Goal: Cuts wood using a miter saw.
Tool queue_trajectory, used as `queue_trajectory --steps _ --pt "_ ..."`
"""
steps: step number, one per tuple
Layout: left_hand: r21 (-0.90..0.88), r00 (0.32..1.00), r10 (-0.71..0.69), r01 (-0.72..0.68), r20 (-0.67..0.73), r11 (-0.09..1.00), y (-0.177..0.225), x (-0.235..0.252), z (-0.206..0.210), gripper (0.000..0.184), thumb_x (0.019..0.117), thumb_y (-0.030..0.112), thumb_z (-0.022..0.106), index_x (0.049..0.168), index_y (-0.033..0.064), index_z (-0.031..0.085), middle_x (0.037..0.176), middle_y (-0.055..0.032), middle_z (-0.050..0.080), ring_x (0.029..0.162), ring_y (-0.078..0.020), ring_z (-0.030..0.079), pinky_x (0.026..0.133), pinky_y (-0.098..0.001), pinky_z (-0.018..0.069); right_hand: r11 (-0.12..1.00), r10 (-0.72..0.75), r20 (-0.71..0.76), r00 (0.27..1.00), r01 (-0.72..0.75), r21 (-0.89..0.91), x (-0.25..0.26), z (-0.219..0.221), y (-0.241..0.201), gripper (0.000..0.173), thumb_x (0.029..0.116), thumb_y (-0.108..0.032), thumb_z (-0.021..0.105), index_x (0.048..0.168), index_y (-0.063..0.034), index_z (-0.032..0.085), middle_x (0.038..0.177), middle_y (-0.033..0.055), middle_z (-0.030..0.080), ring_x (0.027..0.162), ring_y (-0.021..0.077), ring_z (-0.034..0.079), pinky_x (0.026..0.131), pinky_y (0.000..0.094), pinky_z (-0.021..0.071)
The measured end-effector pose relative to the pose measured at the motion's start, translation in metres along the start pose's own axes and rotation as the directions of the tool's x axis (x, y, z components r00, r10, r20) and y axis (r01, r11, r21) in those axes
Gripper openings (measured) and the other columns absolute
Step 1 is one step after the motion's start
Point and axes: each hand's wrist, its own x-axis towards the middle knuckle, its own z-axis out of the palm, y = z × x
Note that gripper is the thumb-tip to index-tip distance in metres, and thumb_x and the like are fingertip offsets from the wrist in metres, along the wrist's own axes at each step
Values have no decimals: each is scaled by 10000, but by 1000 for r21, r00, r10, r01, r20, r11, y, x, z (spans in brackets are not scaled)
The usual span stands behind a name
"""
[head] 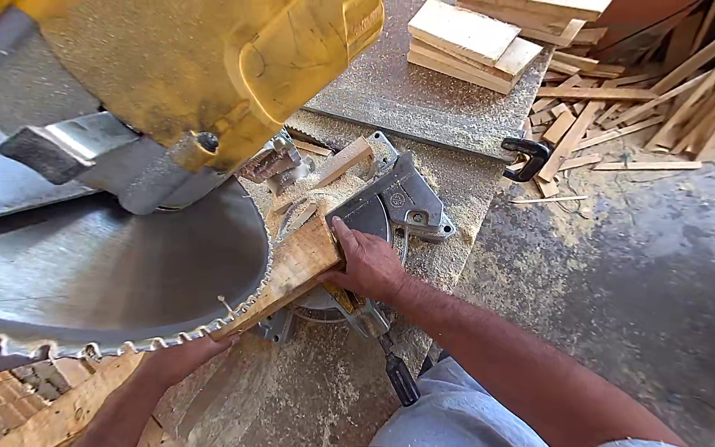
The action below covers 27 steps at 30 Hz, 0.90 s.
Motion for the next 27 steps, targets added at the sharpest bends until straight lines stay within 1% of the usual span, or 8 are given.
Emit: queue_trajectory --steps 4,10,13,18,20,22,25,27 --pt "-69 993 50 -42 106 997 4 -2 -20 1134 656 533 934 1468 -57 407 1394 -308 535 1336 -444 511 1113 -592 402 990 -96 -50 994 91 -103 -2 7 -1 856 934 -586 665 1468 52 462 1068 153 712 855 269 729 736 417 614" --pt "-97 973 127 -110 195 989 2 -3 -36 980 687 477 927 1403 -37 500 1270 -276 633 1227 -413 607 1045 -592 462 972 -153 69 986 163 -168 4 0 -1 739 969 -481 665 1477 19 473 1159 164 700 957 302 709 792 446 586" --pt "-105 970 119 -98 211 990 -10 3 -32 998 682 507 913 1421 -27 507 1318 -273 620 1282 -399 581 1089 -573 435 966 -178 145 973 201 -162 9 -5 -2 713 994 -480 632 1498 -4 465 1203 170 678 1007 308 689 825 455 565" --pt "-95 965 103 -82 241 992 -14 8 -26 967 704 455 924 1423 -27 493 1295 -259 635 1236 -385 613 1061 -568 461 958 -232 223 947 262 -118 15 -12 9 625 1018 -427 614 1508 -60 487 1280 146 656 1115 289 662 917 447 548" --pt "-57 965 85 -73 247 996 -14 7 -23 944 740 454 901 1432 -33 482 1301 -263 632 1239 -391 611 1066 -565 459 972 -187 140 972 204 -114 7 -8 14 652 985 -572 590 1432 -97 586 1301 119 653 1156 273 643 961 433 542" --pt "-47 965 94 -85 245 995 -14 10 -24 931 747 455 896 1431 -31 491 1297 -261 638 1236 -396 615 1059 -571 463 988 -84 12 996 85 -125 3 -3 13 751 858 -697 676 1301 -91 676 1238 95 679 1142 259 646 961 423 550" --pt "-122 962 93 -64 258 991 -21 7 -23 967 654 461 949 1385 -16 534 1253 -232 663 1200 -361 636 1044 -560 481 987 -20 38 999 26 -161 -1 4 4 586 816 -674 728 1004 -119 744 1083 57 668 1072 250 624 907 431 528" --pt "-204 954 158 -107 255 973 -21 5 -34 971 665 579 879 1353 -29 564 1249 -214 661 1205 -312 620 1033 -521 482 983 -34 67 997 45 -175 3 2 3 523 837 -651 724 920 -135 733 1011 44 656 1031 242 620 899 430 518"
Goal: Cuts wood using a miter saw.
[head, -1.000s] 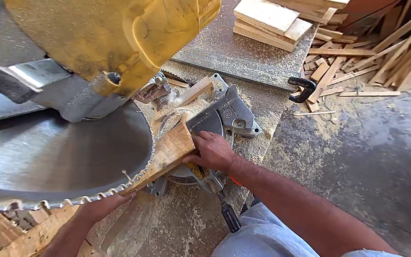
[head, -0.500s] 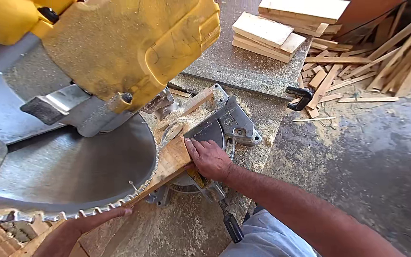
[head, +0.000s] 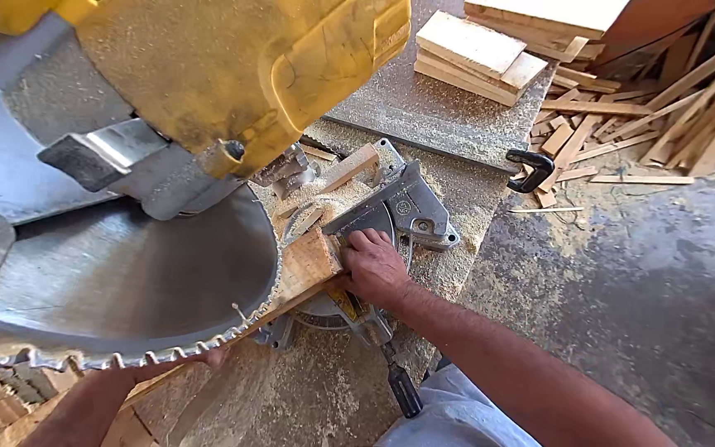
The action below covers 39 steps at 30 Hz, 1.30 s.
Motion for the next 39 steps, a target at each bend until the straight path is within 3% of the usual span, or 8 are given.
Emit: queue_trajectory --steps 2,5,12,14,15,19,28,39 --pt "-33 996 76 -78 -54 996 26 -17 -9 892 876 688 614 1357 -60 567 1323 -219 627 1300 -267 563 1101 -416 436 1000 -14 -5 1000 14 -11 2 -1 1 518 837 -649 725 907 -136 731 975 43 647 993 241 620 873 427 518" --pt "-15 982 -183 182 -39 983 124 -47 -27 545 1101 323 454 1448 -96 483 1517 -272 477 1480 -290 390 1226 -349 251 1000 -1 15 1000 2 -16 3 -1 2 536 822 -677 721 919 -149 730 976 26 638 985 224 613 869 415 517" --pt "-236 971 -232 240 64 941 132 -29 -35 432 1054 -8 468 1473 -97 417 1527 -246 445 1407 -247 426 1187 -327 294 980 64 99 993 -81 182 8 -17 4 897 942 -826 158 926 -159 757 1038 47 671 1025 251 622 877 483 510" --pt "-218 997 -68 58 -37 974 62 5 -10 362 1053 94 549 1343 -120 518 1334 -266 565 1204 -274 568 1052 -362 453 968 166 101 981 -181 171 9 -14 -9 822 1012 -701 152 905 -154 756 1052 61 670 1049 266 622 896 506 507" --pt "-138 916 309 -351 -254 926 -10 38 14 413 1011 260 630 1076 -147 656 976 -299 681 867 -324 693 737 -410 594 963 199 83 976 -210 166 10 -12 -15 799 1022 -672 166 887 -150 756 1041 67 670 1050 274 623 902 518 505" --pt "-157 1000 -7 8 10 988 -18 57 -5 820 831 828 562 1013 48 743 937 -169 730 941 -353 710 865 -642 541 961 239 60 969 -244 130 9 -10 -26 834 1014 -657 142 879 -110 758 985 123 677 1015 323 646 879 567 504" --pt "-101 998 62 -65 -30 993 -69 85 21 913 686 1024 366 956 250 770 881 -19 760 875 -222 741 808 -591 588 973 217 34 976 -219 67 15 9 -40 790 1005 -664 148 768 -160 708 899 69 659 956 266 640 837 514 492" --pt "-127 998 32 -39 -54 991 -24 46 -4 775 848 847 495 963 126 754 914 -101 736 935 -291 711 847 -595 545 975 222 -243 944 -207 87 12 21 -43 740 1026 -567 194 681 -127 679 756 70 647 843 259 658 785 489 518"
